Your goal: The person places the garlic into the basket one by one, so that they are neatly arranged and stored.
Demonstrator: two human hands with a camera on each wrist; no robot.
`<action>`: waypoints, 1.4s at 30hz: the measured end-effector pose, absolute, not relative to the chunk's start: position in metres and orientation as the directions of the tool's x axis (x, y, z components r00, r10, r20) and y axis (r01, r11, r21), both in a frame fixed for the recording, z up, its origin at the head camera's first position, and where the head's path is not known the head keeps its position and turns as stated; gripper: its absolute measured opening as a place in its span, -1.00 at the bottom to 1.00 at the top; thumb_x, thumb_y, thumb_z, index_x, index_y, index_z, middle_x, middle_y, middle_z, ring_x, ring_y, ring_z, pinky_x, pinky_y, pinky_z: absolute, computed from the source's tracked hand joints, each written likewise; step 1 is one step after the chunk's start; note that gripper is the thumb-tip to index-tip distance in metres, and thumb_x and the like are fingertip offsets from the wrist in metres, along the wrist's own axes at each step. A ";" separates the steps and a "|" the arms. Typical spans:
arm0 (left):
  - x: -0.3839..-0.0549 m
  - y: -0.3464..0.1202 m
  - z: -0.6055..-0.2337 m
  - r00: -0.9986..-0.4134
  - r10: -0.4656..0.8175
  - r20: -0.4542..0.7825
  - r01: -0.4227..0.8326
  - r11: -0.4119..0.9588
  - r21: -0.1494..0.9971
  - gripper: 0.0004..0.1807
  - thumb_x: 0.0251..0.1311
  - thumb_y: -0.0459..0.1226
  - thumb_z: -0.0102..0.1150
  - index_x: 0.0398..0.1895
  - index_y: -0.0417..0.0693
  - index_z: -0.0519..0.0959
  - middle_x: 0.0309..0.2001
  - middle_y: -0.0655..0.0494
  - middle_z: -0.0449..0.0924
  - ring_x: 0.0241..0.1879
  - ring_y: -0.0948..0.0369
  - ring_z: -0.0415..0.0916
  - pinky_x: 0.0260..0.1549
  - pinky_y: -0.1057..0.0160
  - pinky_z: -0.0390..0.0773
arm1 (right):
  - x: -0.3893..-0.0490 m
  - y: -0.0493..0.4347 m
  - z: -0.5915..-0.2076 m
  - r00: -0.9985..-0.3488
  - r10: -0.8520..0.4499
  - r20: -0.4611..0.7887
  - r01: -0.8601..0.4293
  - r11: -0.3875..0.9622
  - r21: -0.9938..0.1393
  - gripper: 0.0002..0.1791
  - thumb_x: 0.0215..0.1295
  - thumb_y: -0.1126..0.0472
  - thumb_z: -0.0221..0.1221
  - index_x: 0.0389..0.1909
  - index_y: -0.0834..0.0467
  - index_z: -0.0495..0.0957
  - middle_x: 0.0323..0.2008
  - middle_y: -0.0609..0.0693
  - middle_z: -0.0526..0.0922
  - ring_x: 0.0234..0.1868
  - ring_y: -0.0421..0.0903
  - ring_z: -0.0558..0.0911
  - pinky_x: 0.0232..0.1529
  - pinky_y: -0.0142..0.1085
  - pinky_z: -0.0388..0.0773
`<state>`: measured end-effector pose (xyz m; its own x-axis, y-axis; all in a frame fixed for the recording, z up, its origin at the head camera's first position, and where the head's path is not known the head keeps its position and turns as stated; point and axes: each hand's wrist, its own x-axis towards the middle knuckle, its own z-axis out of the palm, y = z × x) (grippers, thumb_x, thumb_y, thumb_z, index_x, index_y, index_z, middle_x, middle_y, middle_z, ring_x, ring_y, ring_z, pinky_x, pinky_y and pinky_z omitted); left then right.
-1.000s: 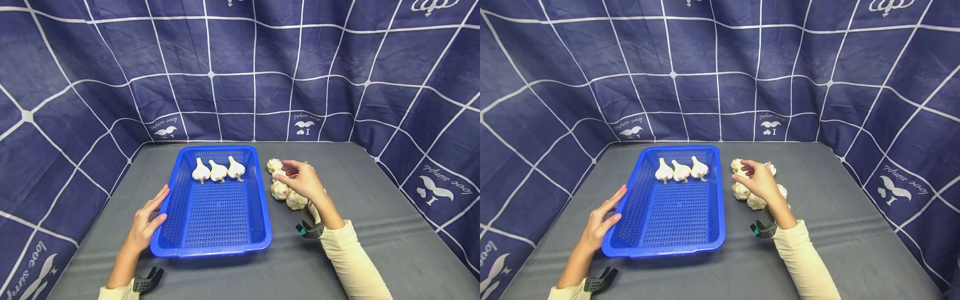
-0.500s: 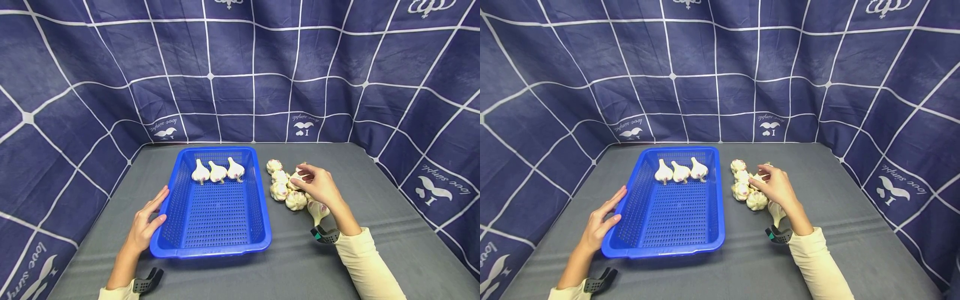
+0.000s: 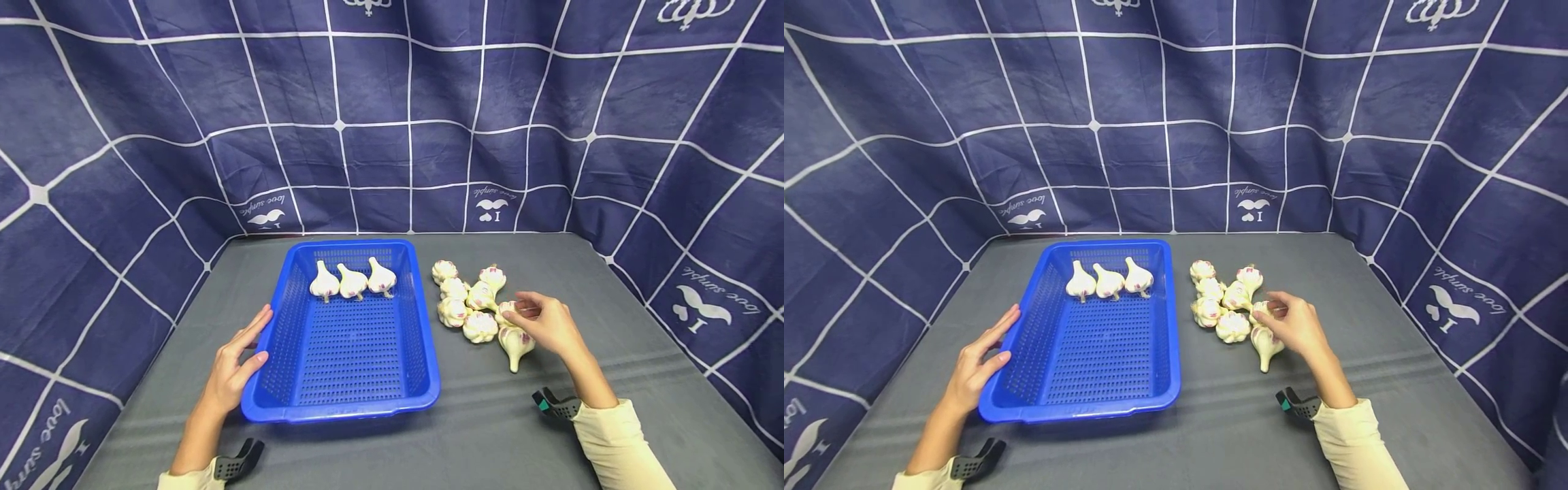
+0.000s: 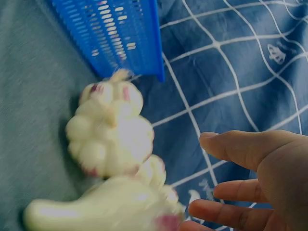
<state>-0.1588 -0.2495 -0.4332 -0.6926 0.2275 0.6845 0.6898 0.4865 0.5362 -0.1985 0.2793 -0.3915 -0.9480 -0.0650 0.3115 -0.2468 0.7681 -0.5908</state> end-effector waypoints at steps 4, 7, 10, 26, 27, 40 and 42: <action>-0.157 -0.250 -0.434 -0.698 0.221 0.681 0.683 0.490 0.541 -0.39 -0.05 -0.45 -0.01 0.22 -0.24 0.36 0.25 -0.15 0.28 0.10 0.31 0.34 -0.22 0.41 0.32 | -0.192 0.287 -0.402 -0.951 -0.044 0.306 -0.226 0.773 -0.592 -0.46 0.06 0.02 0.28 -0.03 0.32 0.52 -0.26 0.18 0.66 -0.29 0.06 0.64 -0.32 -0.10 0.53; -0.157 -0.251 -0.435 -0.696 0.220 0.684 0.685 0.489 0.540 -0.39 -0.05 -0.45 -0.02 0.22 -0.25 0.36 0.25 -0.16 0.27 0.10 0.32 0.34 -0.22 0.42 0.31 | -0.188 0.290 -0.408 -0.950 -0.030 0.310 -0.217 0.779 -0.588 -0.45 0.06 0.03 0.28 -0.02 0.33 0.51 -0.26 0.19 0.66 -0.30 0.07 0.64 -0.34 -0.10 0.53; -0.157 -0.251 -0.436 -0.690 0.221 0.689 0.691 0.484 0.537 -0.39 -0.04 -0.45 -0.02 0.21 -0.26 0.36 0.25 -0.17 0.28 0.10 0.31 0.34 -0.23 0.43 0.31 | -0.185 0.292 -0.411 -0.946 -0.016 0.323 -0.213 0.783 -0.585 -0.45 0.06 0.03 0.29 -0.03 0.34 0.52 -0.27 0.20 0.66 -0.31 0.08 0.64 -0.35 -0.10 0.54; -0.157 -0.250 -0.435 -0.719 0.218 0.659 0.664 0.493 0.562 -0.38 -0.04 -0.43 -0.01 0.23 -0.22 0.34 0.27 -0.13 0.26 0.14 0.28 0.31 -0.23 0.33 0.32 | -0.166 0.301 -0.430 -0.957 0.076 0.281 -0.110 0.801 -0.589 -0.40 0.00 -0.12 0.29 -0.04 0.24 0.55 -0.26 0.14 0.66 -0.31 0.04 0.65 -0.46 -0.27 0.50; -0.157 -0.250 -0.435 -0.715 0.219 0.664 0.669 0.490 0.559 -0.38 -0.04 -0.43 -0.01 0.23 -0.23 0.34 0.26 -0.14 0.26 0.14 0.27 0.31 -0.23 0.33 0.32 | -0.166 0.301 -0.431 -0.958 0.078 0.277 -0.106 0.799 -0.591 -0.39 0.00 -0.13 0.29 -0.04 0.24 0.55 -0.26 0.14 0.66 -0.31 0.04 0.65 -0.46 -0.27 0.50; -0.157 -0.251 -0.435 -0.752 0.214 0.623 0.627 0.523 0.577 -0.36 -0.05 -0.45 0.00 0.24 -0.20 0.34 0.28 -0.08 0.25 0.16 0.32 0.28 -0.23 0.22 0.34 | -0.168 0.297 -0.438 -0.969 0.059 0.238 -0.095 0.804 -0.587 -0.35 -0.06 -0.12 0.33 -0.07 0.30 0.54 -0.39 0.12 0.67 -0.39 -0.08 0.62 -0.48 -0.32 0.47; -0.158 -0.251 -0.435 -0.755 0.213 0.620 0.624 0.524 0.580 -0.36 -0.06 -0.47 0.01 0.24 -0.22 0.34 0.28 -0.11 0.25 0.17 0.31 0.27 -0.22 0.23 0.34 | -0.168 0.296 -0.439 -0.970 0.057 0.235 -0.096 0.803 -0.589 -0.35 -0.06 -0.11 0.33 -0.06 0.30 0.54 -0.42 0.09 0.67 -0.41 -0.11 0.61 -0.49 -0.34 0.47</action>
<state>-0.1579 -0.2512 -0.4354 -0.7553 0.2132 0.6197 0.6238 0.5236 0.5803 -0.1681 0.2962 -0.4392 -0.9702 0.0571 0.2355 -0.0957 0.8027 -0.5886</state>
